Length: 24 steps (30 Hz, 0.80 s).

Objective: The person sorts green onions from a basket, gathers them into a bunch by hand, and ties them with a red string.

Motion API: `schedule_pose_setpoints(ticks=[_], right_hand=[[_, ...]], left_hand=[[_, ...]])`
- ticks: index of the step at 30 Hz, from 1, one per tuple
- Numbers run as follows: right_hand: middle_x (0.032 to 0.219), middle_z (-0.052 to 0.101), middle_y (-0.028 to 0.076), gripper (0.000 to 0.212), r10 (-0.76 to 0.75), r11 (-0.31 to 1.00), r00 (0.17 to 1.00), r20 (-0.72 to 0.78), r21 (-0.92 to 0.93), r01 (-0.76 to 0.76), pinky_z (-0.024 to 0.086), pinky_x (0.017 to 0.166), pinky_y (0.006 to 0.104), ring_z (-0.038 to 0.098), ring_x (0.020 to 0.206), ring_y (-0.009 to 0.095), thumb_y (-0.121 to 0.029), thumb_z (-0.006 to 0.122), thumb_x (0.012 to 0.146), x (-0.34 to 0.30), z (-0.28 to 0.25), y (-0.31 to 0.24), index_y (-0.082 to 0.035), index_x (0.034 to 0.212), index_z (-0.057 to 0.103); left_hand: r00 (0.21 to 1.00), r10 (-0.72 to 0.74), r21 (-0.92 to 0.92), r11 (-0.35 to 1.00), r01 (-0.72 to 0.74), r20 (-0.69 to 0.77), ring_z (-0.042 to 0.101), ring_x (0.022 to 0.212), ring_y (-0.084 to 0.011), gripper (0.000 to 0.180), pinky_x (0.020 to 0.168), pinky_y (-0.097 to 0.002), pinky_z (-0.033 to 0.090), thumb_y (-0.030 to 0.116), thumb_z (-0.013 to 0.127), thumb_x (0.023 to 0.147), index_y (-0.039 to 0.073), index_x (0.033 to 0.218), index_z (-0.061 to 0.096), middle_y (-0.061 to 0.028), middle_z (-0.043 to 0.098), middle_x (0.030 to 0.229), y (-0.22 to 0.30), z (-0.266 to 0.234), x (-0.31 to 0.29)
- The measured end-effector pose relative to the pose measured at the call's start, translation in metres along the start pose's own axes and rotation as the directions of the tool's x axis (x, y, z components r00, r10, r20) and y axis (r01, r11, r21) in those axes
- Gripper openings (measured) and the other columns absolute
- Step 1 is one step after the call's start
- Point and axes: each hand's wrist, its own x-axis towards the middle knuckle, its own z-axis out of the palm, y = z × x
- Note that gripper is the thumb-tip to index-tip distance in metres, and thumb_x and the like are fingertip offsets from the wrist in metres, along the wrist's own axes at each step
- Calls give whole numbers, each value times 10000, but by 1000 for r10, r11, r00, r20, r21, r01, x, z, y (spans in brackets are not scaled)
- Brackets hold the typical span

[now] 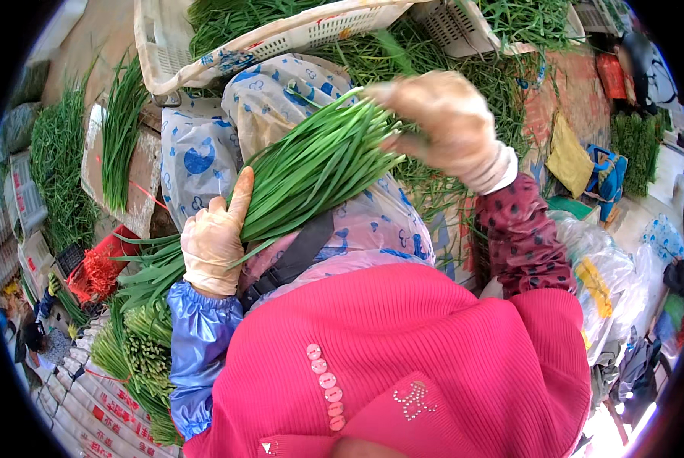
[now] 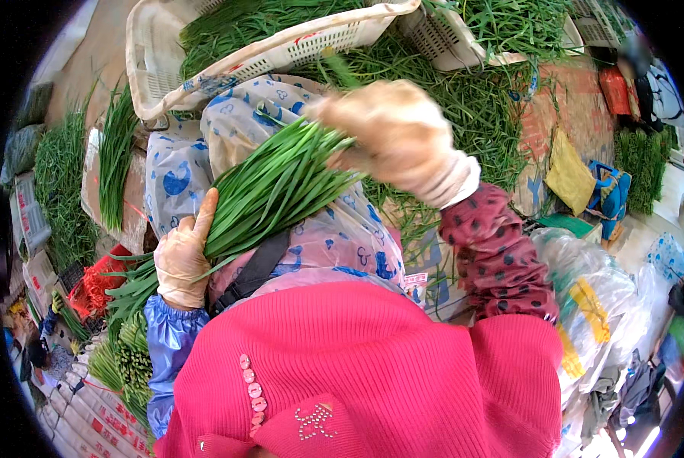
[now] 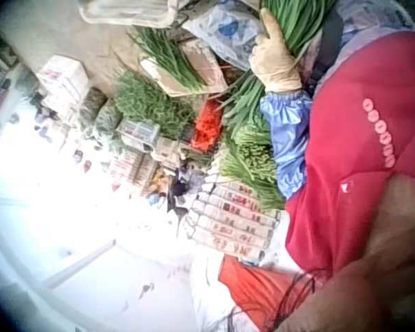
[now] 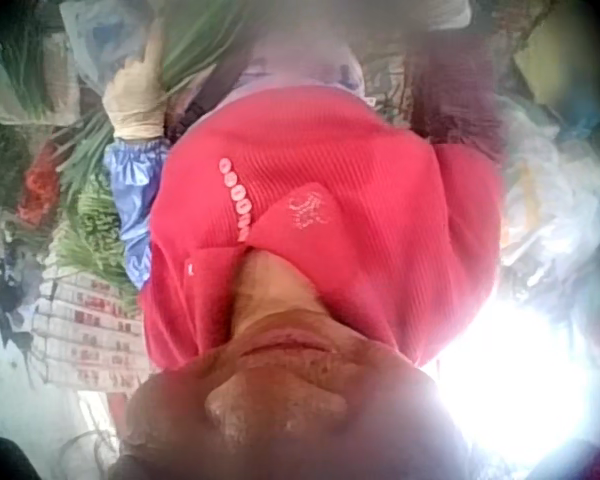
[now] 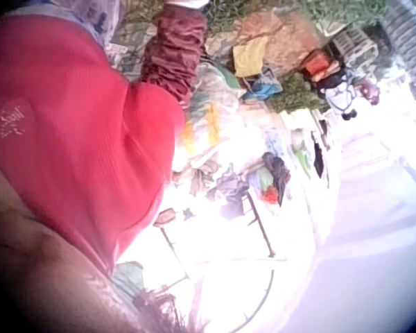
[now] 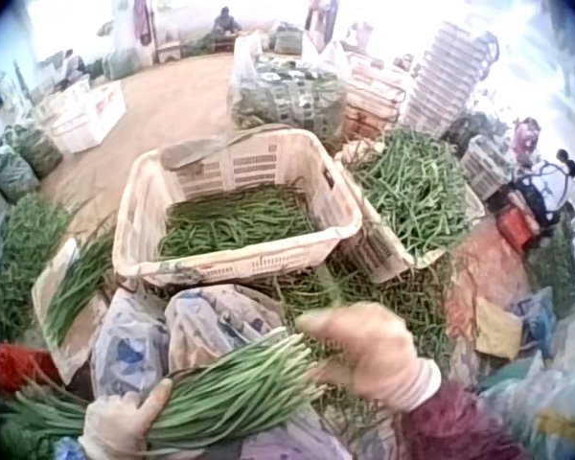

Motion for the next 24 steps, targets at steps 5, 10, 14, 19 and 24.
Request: schedule_pose_setpoints(ticks=[5,10,14,19,24], right_hand=[[853,667,74,270,14,996,974,226,83,-34,520,711,376,660,817,265,-141,700,736,3,19,-18,-104,996,635],[897,696,99,183,-224,448,932,286,879,-163,531,753,373,677,789,257,-53,717,765,11,33,-59,-53,947,696],[899,692,115,173,67,97,924,375,920,-380,515,702,339,659,816,212,-170,706,813,22,-15,-37,-24,905,711],[1273,547,105,611,727,398,674,126,723,-564,467,902,326,537,1128,220,-116,660,802,-28,-16,47,-41,1370,449],[1290,549,125,758,332,524,876,351,703,-480,498,840,270,539,1118,162,-79,714,764,16,28,22,-24,1437,370]], left_hand=[[1000,3,-33,999,-3,4,621,588,-273,800,507,-407,486,263,690,771,219,1485,333,-102,547,723,3,-6,2],[995,-52,-185,980,66,80,636,625,-300,829,535,-412,499,305,726,771,202,1487,322,-118,580,772,7,-7,8],[978,-140,-513,835,200,153,676,826,-319,748,666,-389,528,219,717,786,207,1456,385,-133,668,1008,-9,12,-1],[971,-83,-823,517,235,224,689,925,-204,520,816,-280,512,106,708,807,85,1305,560,-114,699,1078,-23,31,-2],[930,14,-900,256,352,367,634,943,-117,461,841,-272,502,15,737,723,-10,1162,600,-60,700,1041,-25,26,-1]])
